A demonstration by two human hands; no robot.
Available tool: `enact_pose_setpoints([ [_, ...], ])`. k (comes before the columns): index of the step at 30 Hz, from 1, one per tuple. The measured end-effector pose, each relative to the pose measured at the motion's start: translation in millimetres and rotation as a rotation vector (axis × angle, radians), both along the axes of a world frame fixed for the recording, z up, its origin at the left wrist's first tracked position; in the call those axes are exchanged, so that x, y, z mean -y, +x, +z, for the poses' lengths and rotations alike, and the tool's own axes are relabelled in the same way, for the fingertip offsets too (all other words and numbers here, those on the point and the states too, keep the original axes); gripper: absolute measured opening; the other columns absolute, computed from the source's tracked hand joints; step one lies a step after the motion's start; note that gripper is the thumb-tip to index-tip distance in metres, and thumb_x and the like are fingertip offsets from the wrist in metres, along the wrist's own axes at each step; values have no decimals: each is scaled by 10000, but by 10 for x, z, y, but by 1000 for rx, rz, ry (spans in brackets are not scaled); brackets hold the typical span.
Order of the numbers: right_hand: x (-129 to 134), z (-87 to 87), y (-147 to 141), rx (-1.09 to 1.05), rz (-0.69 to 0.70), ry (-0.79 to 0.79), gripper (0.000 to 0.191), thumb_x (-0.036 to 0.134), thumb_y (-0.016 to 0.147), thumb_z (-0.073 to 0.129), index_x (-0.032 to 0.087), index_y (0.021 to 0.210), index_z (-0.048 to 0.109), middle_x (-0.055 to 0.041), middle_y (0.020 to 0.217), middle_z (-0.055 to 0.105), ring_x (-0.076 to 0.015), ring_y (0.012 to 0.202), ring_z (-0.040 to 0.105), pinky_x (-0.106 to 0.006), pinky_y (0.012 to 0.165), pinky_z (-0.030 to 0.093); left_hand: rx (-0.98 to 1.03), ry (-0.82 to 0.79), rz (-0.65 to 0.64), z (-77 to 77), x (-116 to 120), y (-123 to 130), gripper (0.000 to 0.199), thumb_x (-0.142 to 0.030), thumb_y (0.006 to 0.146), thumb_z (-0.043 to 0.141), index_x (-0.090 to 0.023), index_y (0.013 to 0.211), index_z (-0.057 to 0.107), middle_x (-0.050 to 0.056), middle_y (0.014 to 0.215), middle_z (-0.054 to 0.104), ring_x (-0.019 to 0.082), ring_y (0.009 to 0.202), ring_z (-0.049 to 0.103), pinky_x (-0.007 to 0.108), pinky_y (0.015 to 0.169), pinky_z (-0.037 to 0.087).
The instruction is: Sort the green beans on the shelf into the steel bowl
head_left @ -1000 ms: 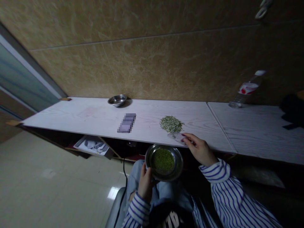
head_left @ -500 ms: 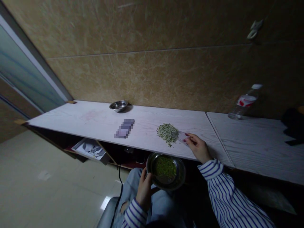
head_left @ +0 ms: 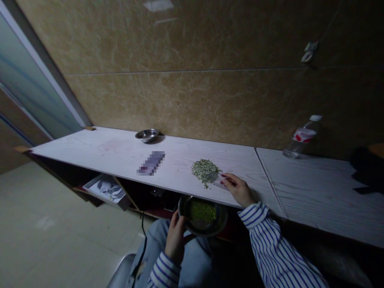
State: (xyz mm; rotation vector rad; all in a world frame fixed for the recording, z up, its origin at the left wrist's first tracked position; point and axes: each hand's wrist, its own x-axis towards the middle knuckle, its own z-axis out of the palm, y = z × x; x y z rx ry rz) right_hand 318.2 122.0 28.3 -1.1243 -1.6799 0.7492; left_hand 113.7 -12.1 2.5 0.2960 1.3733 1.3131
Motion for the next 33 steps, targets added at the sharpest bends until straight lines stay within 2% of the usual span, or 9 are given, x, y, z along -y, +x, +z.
enact_pose_setpoints([
  [6,63,17,-15,89,86,-11,316,377,798,557,185,1024,667,-46,817,716,-173,776,654,-311,717,524,13,27,-35,-68,37,37,432,-307,693,539,-277,1123,514,45,969,578,156,824,569,279,637,481],
  [12,139,85,-71,246,97,-16,300,333,797,548,200,1029,684,-44,949,717,-151,727,638,-291,688,509,14,50,-60,-9,74,-22,468,-280,681,554,-284,1146,505,22,940,567,129,779,550,269,652,480],
  [17,128,146,-119,301,104,-10,302,323,802,547,205,1044,684,-37,989,714,-151,754,639,-285,692,503,30,61,-71,44,61,-32,491,-264,679,550,-266,1166,495,39,917,562,151,792,550,276,643,480],
  [22,52,172,-178,322,88,9,312,337,814,534,205,1057,680,-41,961,720,-153,718,639,-300,682,511,55,46,-90,38,-28,-82,473,-274,668,534,-268,1140,512,38,919,552,143,753,519,286,640,473],
  [28,-142,102,-224,305,88,39,274,309,826,538,226,1045,682,-47,1048,697,-177,920,638,-310,809,493,55,14,-236,-12,-155,-195,457,-314,674,521,-293,1130,516,36,938,547,180,804,513,291,617,462],
  [33,-245,122,-208,326,105,86,246,313,835,545,251,1028,684,-34,1017,703,-179,920,641,-313,808,497,114,-6,-262,-77,-255,-214,517,-252,665,528,-298,1179,501,35,959,569,166,807,508,263,642,446],
])
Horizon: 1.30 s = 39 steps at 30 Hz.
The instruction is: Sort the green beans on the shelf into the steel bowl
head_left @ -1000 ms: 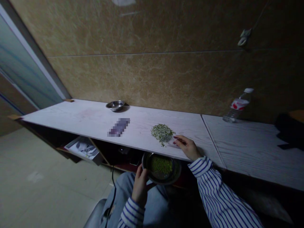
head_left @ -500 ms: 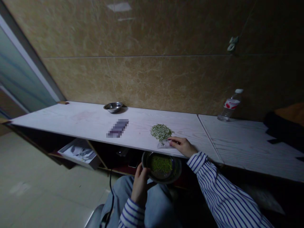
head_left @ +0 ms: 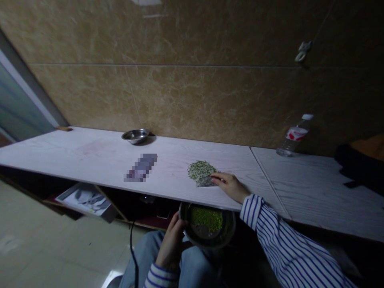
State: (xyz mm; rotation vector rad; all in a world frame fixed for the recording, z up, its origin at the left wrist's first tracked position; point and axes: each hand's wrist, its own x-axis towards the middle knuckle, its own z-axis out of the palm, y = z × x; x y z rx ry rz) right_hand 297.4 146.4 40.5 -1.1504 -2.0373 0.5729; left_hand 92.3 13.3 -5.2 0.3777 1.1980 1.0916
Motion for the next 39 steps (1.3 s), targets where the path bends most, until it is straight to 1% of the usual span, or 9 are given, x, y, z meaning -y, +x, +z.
enact_pose_setpoints([
  [4,-46,10,9,-18,5,33,225,299,837,548,247,1006,687,-30,1005,705,-171,915,645,-301,801,505,60,-5,32,-24,11,18,526,-249,673,541,-310,1194,505,41,1071,581,189,901,528,279,677,454],
  [7,-84,-39,29,-68,-31,61,226,313,833,558,241,1009,682,-34,979,708,-171,884,650,-289,747,519,63,-2,66,-35,46,19,518,-256,686,552,-313,1200,516,46,1157,573,215,1026,516,289,706,458],
  [9,-106,-76,47,-109,-59,83,231,324,837,553,239,1011,678,-38,971,708,-173,872,651,-283,710,526,54,11,66,-48,64,18,529,-260,697,555,-315,1221,509,47,1198,557,222,1056,505,293,716,460],
  [11,-121,-97,62,-133,-86,108,230,321,839,548,237,1009,678,-43,987,704,-178,891,647,-282,707,528,54,32,77,-66,74,20,539,-266,712,550,-316,1245,491,45,1215,548,217,1043,503,295,717,463],
  [14,-136,-99,77,-130,-119,142,223,299,833,553,233,1003,681,-43,975,707,-179,884,647,-285,714,529,62,54,62,-86,79,45,549,-282,732,543,-320,1274,460,41,1156,571,199,960,515,298,704,469],
  [19,-169,-108,93,-143,-172,157,232,296,840,539,225,1013,676,-47,979,708,-182,885,651,-305,740,529,77,47,31,-59,88,120,512,-284,748,534,-313,1255,469,44,1170,568,203,996,502,302,709,470],
  [25,-169,-116,86,-81,-163,136,221,287,841,542,237,1010,676,-39,982,709,-177,886,650,-299,744,519,68,40,30,-45,99,144,518,-294,748,534,-324,1260,463,47,1166,559,210,984,498,309,683,471],
  [31,-126,-105,68,-69,-151,129,210,285,826,562,248,996,682,-29,959,714,-173,853,656,-301,734,524,64,38,36,-40,99,132,526,-281,752,525,-327,1269,442,39,1114,557,192,950,487,301,675,471],
  [39,-44,-78,54,-83,-124,105,209,283,817,568,234,984,683,-29,939,715,-166,833,654,-282,709,526,65,17,64,50,98,156,502,-268,721,544,-312,1217,481,25,1102,576,173,940,506,252,679,448],
])
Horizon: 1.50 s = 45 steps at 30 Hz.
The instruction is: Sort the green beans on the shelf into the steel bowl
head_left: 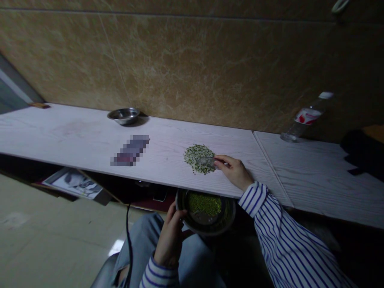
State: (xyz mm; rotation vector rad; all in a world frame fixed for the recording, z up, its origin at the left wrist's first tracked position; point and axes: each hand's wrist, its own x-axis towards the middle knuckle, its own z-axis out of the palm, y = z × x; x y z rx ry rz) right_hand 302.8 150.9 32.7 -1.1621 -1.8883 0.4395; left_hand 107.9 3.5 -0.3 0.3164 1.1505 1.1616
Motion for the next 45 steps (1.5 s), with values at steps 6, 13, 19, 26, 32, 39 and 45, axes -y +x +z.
enact_pose_setpoints([
  [6,91,9,-5,-2,1,-39,222,307,820,555,228,986,680,-32,910,714,-163,801,654,-277,670,531,-30,0,20,79,10,37,492,-271,694,554,-316,1182,514,23,1102,587,178,937,526,262,680,453],
  [13,193,37,-15,59,18,-20,211,304,818,560,227,969,686,-43,923,717,-177,826,658,-286,689,530,-24,-34,40,50,-1,49,545,-263,673,568,-311,1213,510,55,1102,591,211,958,541,292,659,478],
  [19,275,14,34,8,-57,20,240,331,828,552,207,988,681,-63,966,708,-182,843,657,-285,688,533,-31,-53,44,40,-4,30,526,-272,683,571,-319,1203,505,43,1100,587,200,970,527,275,646,476],
  [26,429,-8,99,0,-177,30,267,350,835,547,212,1024,676,-69,995,703,-194,851,656,-327,751,535,-21,-25,40,13,-2,-17,517,-286,669,596,-317,1180,523,32,1083,586,180,917,538,275,652,469],
  [32,514,-72,103,11,-239,47,261,352,835,553,219,1021,678,-72,965,704,-190,803,654,-318,717,539,-2,-1,17,-45,-5,-55,515,-299,679,604,-298,1187,519,38,1022,593,161,827,552,289,658,472],
  [39,526,-64,104,64,-242,43,264,342,841,544,215,1032,675,-69,960,701,-181,776,643,-302,682,538,-8,41,10,-101,10,-55,531,-300,711,589,-323,1233,494,50,1173,565,204,993,536,300,695,479],
  [45,554,-31,93,79,-219,28,251,333,834,547,211,1009,679,-65,938,706,-178,760,644,-285,643,529,-29,42,-5,-114,15,-51,548,-314,721,581,-327,1258,472,56,1134,575,218,966,541,311,659,484],
])
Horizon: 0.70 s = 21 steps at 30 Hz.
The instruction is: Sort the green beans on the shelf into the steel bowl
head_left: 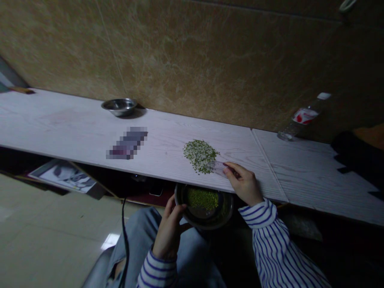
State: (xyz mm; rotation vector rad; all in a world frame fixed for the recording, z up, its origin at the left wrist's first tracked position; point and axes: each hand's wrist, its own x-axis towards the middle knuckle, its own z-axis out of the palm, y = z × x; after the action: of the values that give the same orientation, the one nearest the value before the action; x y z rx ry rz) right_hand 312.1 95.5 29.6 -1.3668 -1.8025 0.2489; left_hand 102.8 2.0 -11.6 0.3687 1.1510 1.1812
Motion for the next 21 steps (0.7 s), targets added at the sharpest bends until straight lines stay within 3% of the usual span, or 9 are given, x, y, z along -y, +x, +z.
enact_pose_setpoints([
  [5,13,24,2,-3,21,16,238,328,833,545,213,990,681,-59,939,708,-183,788,647,-295,686,527,10,-3,12,8,3,7,562,-310,701,596,-328,1251,483,53,1134,582,206,941,547,305,652,483],
  [14,17,25,-5,-5,-2,1,240,316,826,550,193,982,685,-66,926,711,-178,759,648,-276,628,523,16,-7,7,4,-1,7,511,-296,711,581,-322,1214,500,40,1104,581,196,930,541,305,662,484],
  [21,24,36,-5,-26,51,-17,231,315,820,557,198,972,685,-68,952,709,-197,851,651,-301,728,526,4,-19,-13,15,-7,12,512,-295,724,565,-335,1227,479,39,1175,548,193,928,536,297,657,482],
])
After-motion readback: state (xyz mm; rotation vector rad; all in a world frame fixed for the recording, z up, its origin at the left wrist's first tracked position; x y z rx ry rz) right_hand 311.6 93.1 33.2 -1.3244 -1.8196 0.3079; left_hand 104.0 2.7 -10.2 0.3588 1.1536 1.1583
